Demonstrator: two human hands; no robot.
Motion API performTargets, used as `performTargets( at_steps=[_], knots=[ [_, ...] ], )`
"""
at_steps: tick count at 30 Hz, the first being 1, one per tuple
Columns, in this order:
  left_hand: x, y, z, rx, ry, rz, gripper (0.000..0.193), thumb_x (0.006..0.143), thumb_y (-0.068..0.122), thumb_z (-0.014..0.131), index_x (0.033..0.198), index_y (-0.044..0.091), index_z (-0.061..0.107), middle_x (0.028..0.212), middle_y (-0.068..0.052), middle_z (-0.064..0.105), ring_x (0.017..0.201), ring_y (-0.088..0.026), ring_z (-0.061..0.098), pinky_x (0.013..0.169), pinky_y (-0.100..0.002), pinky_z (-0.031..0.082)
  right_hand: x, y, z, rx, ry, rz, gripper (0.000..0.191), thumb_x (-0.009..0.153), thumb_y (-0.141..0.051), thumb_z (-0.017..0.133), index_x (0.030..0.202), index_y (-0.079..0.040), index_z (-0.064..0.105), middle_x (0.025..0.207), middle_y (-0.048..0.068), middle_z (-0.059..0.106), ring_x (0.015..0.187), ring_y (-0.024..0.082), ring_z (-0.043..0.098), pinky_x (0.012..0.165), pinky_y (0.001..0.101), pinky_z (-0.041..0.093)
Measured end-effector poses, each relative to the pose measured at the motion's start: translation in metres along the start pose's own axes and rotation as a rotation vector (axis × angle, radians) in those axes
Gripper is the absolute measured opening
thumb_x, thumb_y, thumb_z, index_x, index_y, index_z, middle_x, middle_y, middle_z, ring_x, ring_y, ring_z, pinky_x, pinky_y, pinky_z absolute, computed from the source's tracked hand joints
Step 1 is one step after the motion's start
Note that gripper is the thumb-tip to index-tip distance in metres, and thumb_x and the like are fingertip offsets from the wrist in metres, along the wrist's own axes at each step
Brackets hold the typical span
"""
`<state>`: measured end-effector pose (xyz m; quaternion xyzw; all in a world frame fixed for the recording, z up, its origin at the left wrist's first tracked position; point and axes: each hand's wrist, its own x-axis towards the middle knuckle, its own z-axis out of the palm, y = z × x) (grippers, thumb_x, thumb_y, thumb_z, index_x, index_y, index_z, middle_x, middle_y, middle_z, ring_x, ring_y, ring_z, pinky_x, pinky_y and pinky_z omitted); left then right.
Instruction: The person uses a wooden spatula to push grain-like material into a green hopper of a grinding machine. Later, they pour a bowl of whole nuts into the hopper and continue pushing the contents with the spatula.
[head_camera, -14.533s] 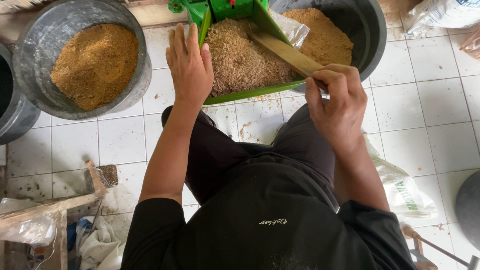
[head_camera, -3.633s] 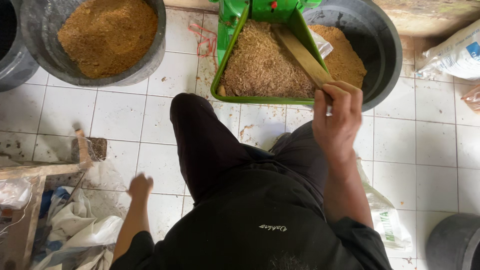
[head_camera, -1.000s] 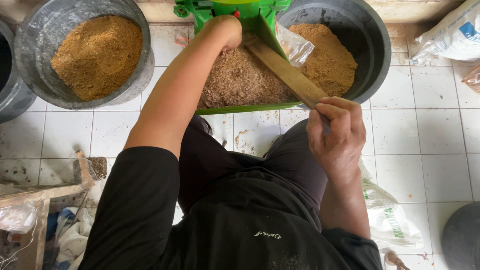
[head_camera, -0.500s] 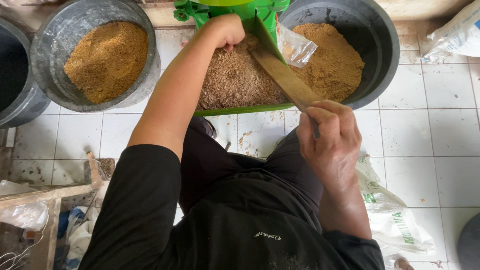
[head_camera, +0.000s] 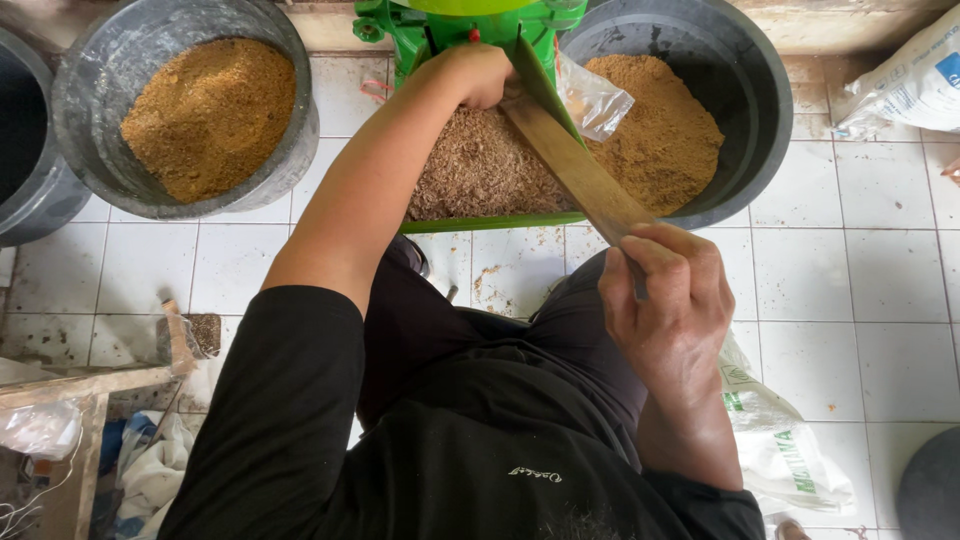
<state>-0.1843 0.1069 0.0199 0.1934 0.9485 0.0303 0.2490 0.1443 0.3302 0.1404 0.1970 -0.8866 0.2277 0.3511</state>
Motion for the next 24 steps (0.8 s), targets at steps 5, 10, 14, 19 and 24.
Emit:
performTargets(
  at_steps=[5, 10, 14, 19, 24],
  knots=[
    [-0.022, 0.005, -0.013, 0.133, -0.075, 0.047, 0.079, 0.081, -0.009, 0.05, 0.148, 0.032, 0.057, 0.127, -0.013, 0.069, 0.102, -0.034, 0.071, 0.085, -0.046, 0.058, -0.006, 0.003, -0.011, 0.02, 0.018, 0.054, 0.021, 0.102, -0.003, 0.081, 0.112, -0.004, 0.062, 0.117, 0.013, 0.067, 0.093, 0.024, 0.071, 0.074, 0.032, 0.06],
    [-0.049, 0.006, -0.02, 0.075, -0.152, -0.01, 0.079, 0.082, -0.007, 0.048, 0.148, 0.037, 0.055, 0.124, -0.008, 0.071, 0.097, -0.029, 0.072, 0.08, -0.044, 0.058, -0.005, 0.004, -0.014, 0.007, 0.012, 0.048, 0.022, 0.104, -0.003, 0.081, 0.112, -0.003, 0.06, 0.116, 0.014, 0.066, 0.088, 0.024, 0.071, 0.074, 0.0316, 0.059],
    [-0.062, 0.006, -0.025, 0.133, -0.233, -0.02, 0.077, 0.087, -0.004, 0.048, 0.149, 0.04, 0.055, 0.116, -0.011, 0.079, 0.091, -0.03, 0.071, 0.076, -0.042, 0.056, 0.009, 0.002, -0.003, -0.02, 0.003, -0.026, 0.022, 0.102, -0.001, 0.079, 0.113, -0.002, 0.06, 0.114, 0.013, 0.065, 0.094, 0.027, 0.07, 0.078, 0.0355, 0.06],
    [-0.067, 0.003, -0.029, 0.125, -0.194, 0.061, 0.081, 0.08, -0.01, 0.051, 0.146, 0.037, 0.06, 0.122, -0.009, 0.075, 0.092, -0.025, 0.068, 0.08, -0.041, 0.056, 0.024, 0.008, 0.023, 0.044, -0.063, -0.058, 0.024, 0.099, -0.001, 0.079, 0.111, -0.001, 0.059, 0.116, 0.014, 0.065, 0.103, 0.03, 0.068, 0.085, 0.0399, 0.06],
    [-0.067, -0.009, -0.033, -0.055, -0.068, -0.028, 0.071, 0.083, -0.012, 0.049, 0.141, 0.026, 0.065, 0.126, -0.01, 0.072, 0.087, -0.023, 0.072, 0.082, -0.04, 0.057, 0.02, 0.012, 0.037, 0.065, -0.058, -0.054, 0.025, 0.098, 0.0, 0.079, 0.112, -0.001, 0.059, 0.117, 0.014, 0.064, 0.105, 0.032, 0.067, 0.088, 0.0408, 0.059]
  ],
)
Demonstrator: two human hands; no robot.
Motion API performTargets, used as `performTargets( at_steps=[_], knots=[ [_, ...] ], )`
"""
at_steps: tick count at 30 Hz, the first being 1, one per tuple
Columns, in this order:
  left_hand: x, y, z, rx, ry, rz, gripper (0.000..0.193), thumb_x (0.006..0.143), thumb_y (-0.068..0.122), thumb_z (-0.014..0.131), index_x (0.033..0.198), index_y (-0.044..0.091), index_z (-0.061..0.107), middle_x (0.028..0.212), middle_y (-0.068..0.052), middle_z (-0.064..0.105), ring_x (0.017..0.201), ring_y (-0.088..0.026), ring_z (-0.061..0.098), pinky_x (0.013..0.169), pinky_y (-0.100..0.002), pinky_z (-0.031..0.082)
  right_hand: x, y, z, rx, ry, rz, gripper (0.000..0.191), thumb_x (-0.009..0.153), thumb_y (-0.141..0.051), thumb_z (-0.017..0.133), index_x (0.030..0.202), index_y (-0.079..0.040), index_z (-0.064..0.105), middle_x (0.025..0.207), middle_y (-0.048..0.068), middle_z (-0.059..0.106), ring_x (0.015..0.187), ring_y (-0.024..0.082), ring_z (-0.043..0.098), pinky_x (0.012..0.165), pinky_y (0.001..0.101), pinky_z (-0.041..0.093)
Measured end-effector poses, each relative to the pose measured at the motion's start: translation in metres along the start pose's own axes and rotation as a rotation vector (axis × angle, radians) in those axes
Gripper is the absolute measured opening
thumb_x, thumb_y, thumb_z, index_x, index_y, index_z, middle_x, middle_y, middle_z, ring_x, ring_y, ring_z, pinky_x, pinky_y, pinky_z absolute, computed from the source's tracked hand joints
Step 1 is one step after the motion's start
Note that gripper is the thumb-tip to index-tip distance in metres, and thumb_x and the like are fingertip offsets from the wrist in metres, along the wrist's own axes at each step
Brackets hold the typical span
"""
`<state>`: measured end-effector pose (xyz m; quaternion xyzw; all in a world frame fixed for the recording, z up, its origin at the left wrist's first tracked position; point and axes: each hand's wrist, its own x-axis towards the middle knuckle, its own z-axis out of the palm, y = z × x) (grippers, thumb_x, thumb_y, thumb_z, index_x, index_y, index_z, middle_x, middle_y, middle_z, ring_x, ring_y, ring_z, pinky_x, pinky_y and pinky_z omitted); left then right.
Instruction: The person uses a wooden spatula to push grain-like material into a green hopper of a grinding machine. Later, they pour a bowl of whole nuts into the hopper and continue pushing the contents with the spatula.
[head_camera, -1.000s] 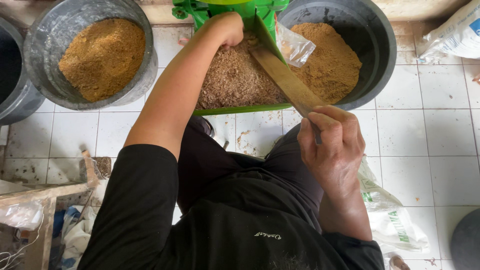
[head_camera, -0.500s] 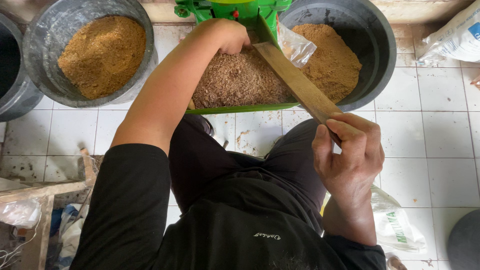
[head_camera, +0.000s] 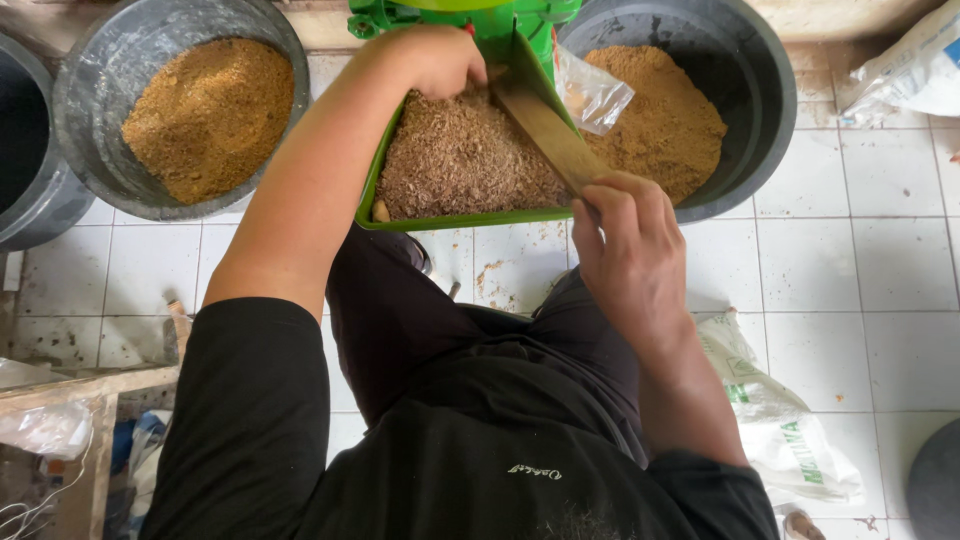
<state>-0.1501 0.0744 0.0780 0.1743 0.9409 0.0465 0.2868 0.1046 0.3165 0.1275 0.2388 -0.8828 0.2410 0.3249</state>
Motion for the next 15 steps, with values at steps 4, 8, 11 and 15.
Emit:
performTargets(
  at_steps=[4, 8, 11, 15],
  knots=[
    [0.008, -0.005, 0.003, 0.162, 0.039, -0.184, 0.039, 0.088, -0.005, 0.059, 0.125, -0.003, 0.073, 0.115, -0.023, 0.075, 0.084, -0.026, 0.071, 0.081, -0.043, 0.055, 0.002, 0.001, 0.01, 0.024, 0.017, 0.01, 0.024, 0.097, 0.001, 0.079, 0.112, -0.001, 0.059, 0.118, 0.015, 0.064, 0.105, 0.033, 0.067, 0.089, 0.0418, 0.058],
    [0.017, -0.007, 0.01, -0.015, 0.064, -0.26, 0.032, 0.095, 0.002, 0.056, 0.122, -0.014, 0.064, 0.106, -0.025, 0.07, 0.07, -0.026, 0.07, 0.069, -0.045, 0.058, 0.008, 0.001, 0.031, 0.034, -0.017, 0.021, 0.024, 0.098, -0.001, 0.078, 0.113, -0.001, 0.06, 0.117, 0.014, 0.064, 0.105, 0.033, 0.067, 0.089, 0.0424, 0.058],
    [0.026, -0.01, 0.009, -0.039, -0.028, -0.223, 0.033, 0.096, 0.004, 0.054, 0.123, -0.011, 0.064, 0.102, -0.022, 0.073, 0.064, -0.021, 0.068, 0.064, -0.042, 0.056, 0.003, -0.001, 0.039, 0.015, 0.013, 0.022, 0.024, 0.096, -0.003, 0.078, 0.112, -0.002, 0.061, 0.117, 0.014, 0.065, 0.105, 0.032, 0.067, 0.089, 0.0422, 0.059],
    [0.038, -0.01, 0.009, -0.041, -0.069, -0.223, 0.037, 0.097, 0.005, 0.048, 0.129, -0.008, 0.062, 0.097, -0.021, 0.075, 0.062, -0.022, 0.065, 0.059, -0.04, 0.051, -0.008, -0.002, 0.035, -0.015, 0.037, 0.041, 0.023, 0.098, -0.002, 0.079, 0.111, 0.0, 0.061, 0.117, 0.014, 0.066, 0.103, 0.031, 0.067, 0.084, 0.0395, 0.059]
  ],
)
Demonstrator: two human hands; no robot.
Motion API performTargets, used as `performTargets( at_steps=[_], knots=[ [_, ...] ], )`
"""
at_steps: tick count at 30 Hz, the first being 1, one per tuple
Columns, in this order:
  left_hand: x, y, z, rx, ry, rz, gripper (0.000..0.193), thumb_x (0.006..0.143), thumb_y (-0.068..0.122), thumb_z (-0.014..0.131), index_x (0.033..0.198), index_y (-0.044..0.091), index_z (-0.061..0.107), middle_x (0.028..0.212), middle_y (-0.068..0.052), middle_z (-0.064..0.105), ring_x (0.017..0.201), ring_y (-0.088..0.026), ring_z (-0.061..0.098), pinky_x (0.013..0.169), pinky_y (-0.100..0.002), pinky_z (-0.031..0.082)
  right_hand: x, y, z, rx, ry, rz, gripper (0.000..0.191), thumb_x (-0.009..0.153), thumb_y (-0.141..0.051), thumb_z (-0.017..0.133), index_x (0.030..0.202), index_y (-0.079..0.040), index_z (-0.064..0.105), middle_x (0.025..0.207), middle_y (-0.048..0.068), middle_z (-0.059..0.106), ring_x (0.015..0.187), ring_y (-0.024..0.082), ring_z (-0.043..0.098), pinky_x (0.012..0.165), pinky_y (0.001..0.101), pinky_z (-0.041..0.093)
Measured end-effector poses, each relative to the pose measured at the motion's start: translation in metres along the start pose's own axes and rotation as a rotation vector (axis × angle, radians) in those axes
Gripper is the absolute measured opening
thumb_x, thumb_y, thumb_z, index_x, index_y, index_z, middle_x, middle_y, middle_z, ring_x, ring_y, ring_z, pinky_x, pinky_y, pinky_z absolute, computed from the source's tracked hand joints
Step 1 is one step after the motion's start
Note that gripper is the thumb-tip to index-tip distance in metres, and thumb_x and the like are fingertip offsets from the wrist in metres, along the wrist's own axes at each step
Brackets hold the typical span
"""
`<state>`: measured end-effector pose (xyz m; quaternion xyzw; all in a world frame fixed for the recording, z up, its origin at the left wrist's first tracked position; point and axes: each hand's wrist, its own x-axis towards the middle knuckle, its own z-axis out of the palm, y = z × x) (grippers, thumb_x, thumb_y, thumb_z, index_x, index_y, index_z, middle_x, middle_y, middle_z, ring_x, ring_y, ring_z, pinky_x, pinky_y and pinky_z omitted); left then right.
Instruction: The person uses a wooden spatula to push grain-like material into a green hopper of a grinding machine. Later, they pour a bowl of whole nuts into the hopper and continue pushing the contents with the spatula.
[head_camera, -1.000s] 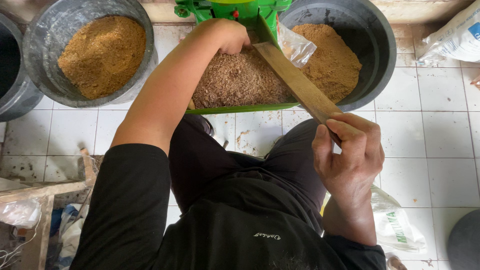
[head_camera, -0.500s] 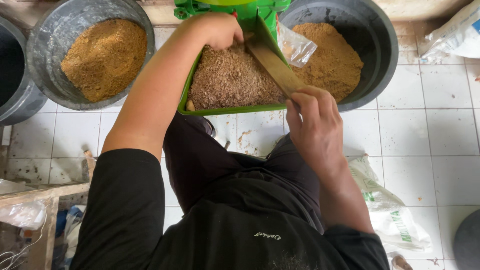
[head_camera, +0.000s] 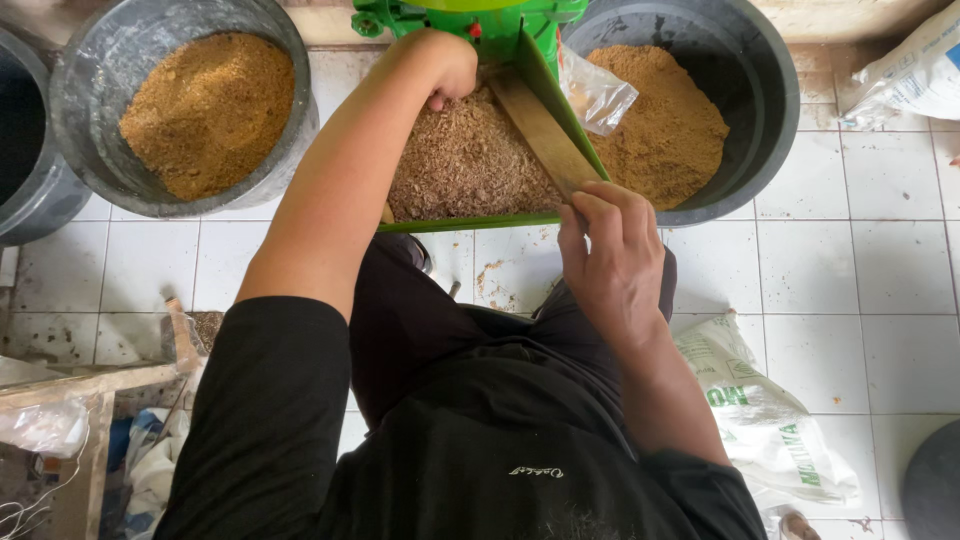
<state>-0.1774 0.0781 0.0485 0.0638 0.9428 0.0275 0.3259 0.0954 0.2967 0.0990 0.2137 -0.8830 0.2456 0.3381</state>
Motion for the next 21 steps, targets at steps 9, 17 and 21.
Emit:
performTargets(
  at_steps=[9, 17, 21],
  knots=[
    [0.025, 0.005, 0.011, -0.15, 0.002, 0.113, 0.055, 0.093, 0.001, 0.045, 0.145, 0.016, 0.055, 0.087, -0.017, 0.072, 0.059, -0.021, 0.058, 0.056, -0.039, 0.046, -0.002, -0.003, -0.035, -0.011, 0.033, 0.032, 0.023, 0.098, 0.001, 0.078, 0.113, -0.002, 0.06, 0.116, 0.015, 0.066, 0.103, 0.032, 0.069, 0.087, 0.0409, 0.059],
    [0.001, 0.0, 0.005, 0.173, -0.055, 0.183, 0.062, 0.091, -0.001, 0.048, 0.145, 0.027, 0.061, 0.12, -0.007, 0.073, 0.087, -0.029, 0.07, 0.074, -0.044, 0.057, 0.0, -0.007, -0.042, 0.009, 0.028, 0.038, 0.023, 0.099, 0.001, 0.078, 0.114, -0.002, 0.06, 0.117, 0.014, 0.066, 0.105, 0.031, 0.069, 0.088, 0.0401, 0.059],
    [-0.013, 0.002, 0.006, 0.246, -0.034, 0.234, 0.064, 0.089, -0.002, 0.05, 0.141, 0.031, 0.066, 0.136, -0.004, 0.068, 0.111, -0.029, 0.068, 0.091, -0.044, 0.056, -0.004, -0.009, -0.05, -0.004, 0.046, 0.055, 0.023, 0.1, 0.001, 0.078, 0.115, -0.002, 0.06, 0.118, 0.013, 0.066, 0.106, 0.031, 0.069, 0.09, 0.0402, 0.06]
  ],
)
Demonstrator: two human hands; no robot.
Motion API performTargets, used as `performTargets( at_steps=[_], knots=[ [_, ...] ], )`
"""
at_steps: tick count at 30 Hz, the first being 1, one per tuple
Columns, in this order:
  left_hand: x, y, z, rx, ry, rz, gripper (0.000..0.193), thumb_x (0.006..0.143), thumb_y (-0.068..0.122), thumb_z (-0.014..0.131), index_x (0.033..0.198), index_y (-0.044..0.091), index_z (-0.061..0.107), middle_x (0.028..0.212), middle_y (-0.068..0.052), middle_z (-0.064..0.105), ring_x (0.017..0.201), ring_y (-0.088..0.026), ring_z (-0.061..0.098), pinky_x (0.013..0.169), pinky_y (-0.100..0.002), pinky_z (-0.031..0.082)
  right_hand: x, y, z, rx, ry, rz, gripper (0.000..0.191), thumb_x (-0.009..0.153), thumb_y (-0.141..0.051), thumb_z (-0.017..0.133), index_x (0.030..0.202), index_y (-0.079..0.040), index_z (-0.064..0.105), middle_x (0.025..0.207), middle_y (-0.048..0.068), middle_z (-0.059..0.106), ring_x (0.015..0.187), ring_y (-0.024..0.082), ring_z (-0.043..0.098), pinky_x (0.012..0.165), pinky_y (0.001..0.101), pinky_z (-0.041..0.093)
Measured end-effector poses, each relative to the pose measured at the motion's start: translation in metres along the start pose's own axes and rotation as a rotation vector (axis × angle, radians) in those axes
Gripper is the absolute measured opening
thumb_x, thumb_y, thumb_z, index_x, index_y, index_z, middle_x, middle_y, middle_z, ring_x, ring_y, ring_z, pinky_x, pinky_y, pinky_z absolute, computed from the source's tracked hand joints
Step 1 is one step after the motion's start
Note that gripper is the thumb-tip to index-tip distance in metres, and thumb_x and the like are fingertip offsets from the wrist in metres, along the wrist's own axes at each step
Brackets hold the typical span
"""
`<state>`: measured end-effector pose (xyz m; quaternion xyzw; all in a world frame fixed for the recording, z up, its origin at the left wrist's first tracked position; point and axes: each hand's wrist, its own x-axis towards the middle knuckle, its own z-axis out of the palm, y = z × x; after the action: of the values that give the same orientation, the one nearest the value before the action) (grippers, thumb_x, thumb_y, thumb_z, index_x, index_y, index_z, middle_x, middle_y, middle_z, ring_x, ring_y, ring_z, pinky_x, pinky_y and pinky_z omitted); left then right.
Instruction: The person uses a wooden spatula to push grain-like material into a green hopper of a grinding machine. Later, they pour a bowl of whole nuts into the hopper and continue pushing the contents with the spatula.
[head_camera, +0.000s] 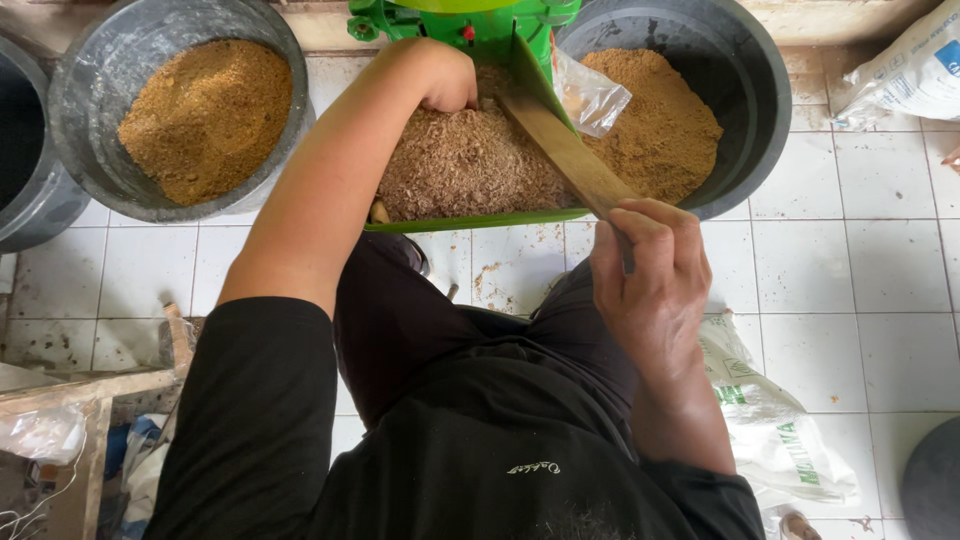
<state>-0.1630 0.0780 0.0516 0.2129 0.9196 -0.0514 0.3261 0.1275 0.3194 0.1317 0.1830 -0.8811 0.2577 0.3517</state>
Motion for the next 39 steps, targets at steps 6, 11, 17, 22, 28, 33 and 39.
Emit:
performTargets(
  at_steps=[6, 11, 17, 22, 28, 33, 39],
  knots=[
    [-0.01, -0.008, 0.005, -0.09, 0.158, 0.017, 0.063, 0.084, -0.004, 0.054, 0.133, 0.033, 0.07, 0.135, -0.001, 0.067, 0.119, -0.027, 0.064, 0.099, -0.043, 0.052, -0.003, 0.004, -0.004, 0.051, 0.006, 0.044, 0.022, 0.102, 0.002, 0.077, 0.114, -0.001, 0.059, 0.118, 0.016, 0.064, 0.102, 0.029, 0.071, 0.085, 0.0365, 0.061],
    [-0.011, 0.001, 0.008, -0.051, 0.245, 0.041, 0.054, 0.088, -0.002, 0.057, 0.126, 0.031, 0.076, 0.127, -0.005, 0.073, 0.114, -0.027, 0.069, 0.098, -0.043, 0.055, 0.003, 0.008, 0.01, 0.047, -0.011, -0.024, 0.021, 0.102, 0.0, 0.077, 0.112, -0.001, 0.058, 0.116, 0.014, 0.064, 0.098, 0.028, 0.07, 0.081, 0.0368, 0.061],
    [-0.019, 0.006, 0.004, -0.132, 0.175, 0.059, 0.063, 0.084, -0.005, 0.055, 0.133, 0.033, 0.071, 0.13, -0.006, 0.071, 0.114, -0.029, 0.067, 0.097, -0.044, 0.053, -0.001, 0.003, -0.003, 0.02, -0.124, -0.04, 0.025, 0.1, -0.003, 0.078, 0.112, -0.001, 0.057, 0.111, 0.013, 0.065, 0.092, 0.028, 0.07, 0.078, 0.0389, 0.06],
    [-0.026, -0.001, 0.008, -0.135, 0.14, 0.125, 0.063, 0.083, -0.004, 0.057, 0.136, 0.029, 0.068, 0.132, -0.007, 0.07, 0.115, -0.03, 0.066, 0.097, -0.042, 0.053, -0.001, -0.004, -0.03, 0.01, -0.197, -0.086, 0.024, 0.1, -0.004, 0.079, 0.113, -0.002, 0.059, 0.113, 0.014, 0.066, 0.095, 0.028, 0.071, 0.078, 0.0374, 0.06],
    [-0.016, -0.011, 0.011, -0.188, 0.324, 0.052, 0.062, 0.083, -0.008, 0.053, 0.133, 0.023, 0.071, 0.13, -0.009, 0.07, 0.113, -0.029, 0.066, 0.096, -0.042, 0.052, 0.0, -0.003, -0.029, 0.009, -0.125, -0.041, 0.021, 0.104, -0.003, 0.078, 0.117, -0.002, 0.062, 0.121, 0.013, 0.067, 0.102, 0.027, 0.07, 0.087, 0.0364, 0.06],
    [0.01, -0.014, 0.009, -0.275, 0.259, -0.133, 0.061, 0.083, -0.008, 0.052, 0.134, 0.021, 0.069, 0.125, -0.01, 0.071, 0.106, -0.028, 0.067, 0.09, -0.042, 0.052, -0.005, 0.008, -0.01, 0.029, -0.089, -0.022, 0.021, 0.107, 0.0, 0.077, 0.119, -0.001, 0.06, 0.119, 0.014, 0.066, 0.106, 0.028, 0.069, 0.09, 0.0366, 0.059],
    [0.041, -0.008, 0.005, -0.377, 0.163, -0.208, 0.059, 0.084, -0.008, 0.05, 0.134, 0.019, 0.067, 0.118, -0.012, 0.072, 0.097, -0.027, 0.067, 0.082, -0.041, 0.052, 0.017, 0.013, 0.045, 0.021, -0.105, -0.125, 0.02, 0.1, -0.002, 0.077, 0.113, -0.002, 0.061, 0.119, 0.013, 0.065, 0.105, 0.029, 0.069, 0.092, 0.0419, 0.059]
  ],
)
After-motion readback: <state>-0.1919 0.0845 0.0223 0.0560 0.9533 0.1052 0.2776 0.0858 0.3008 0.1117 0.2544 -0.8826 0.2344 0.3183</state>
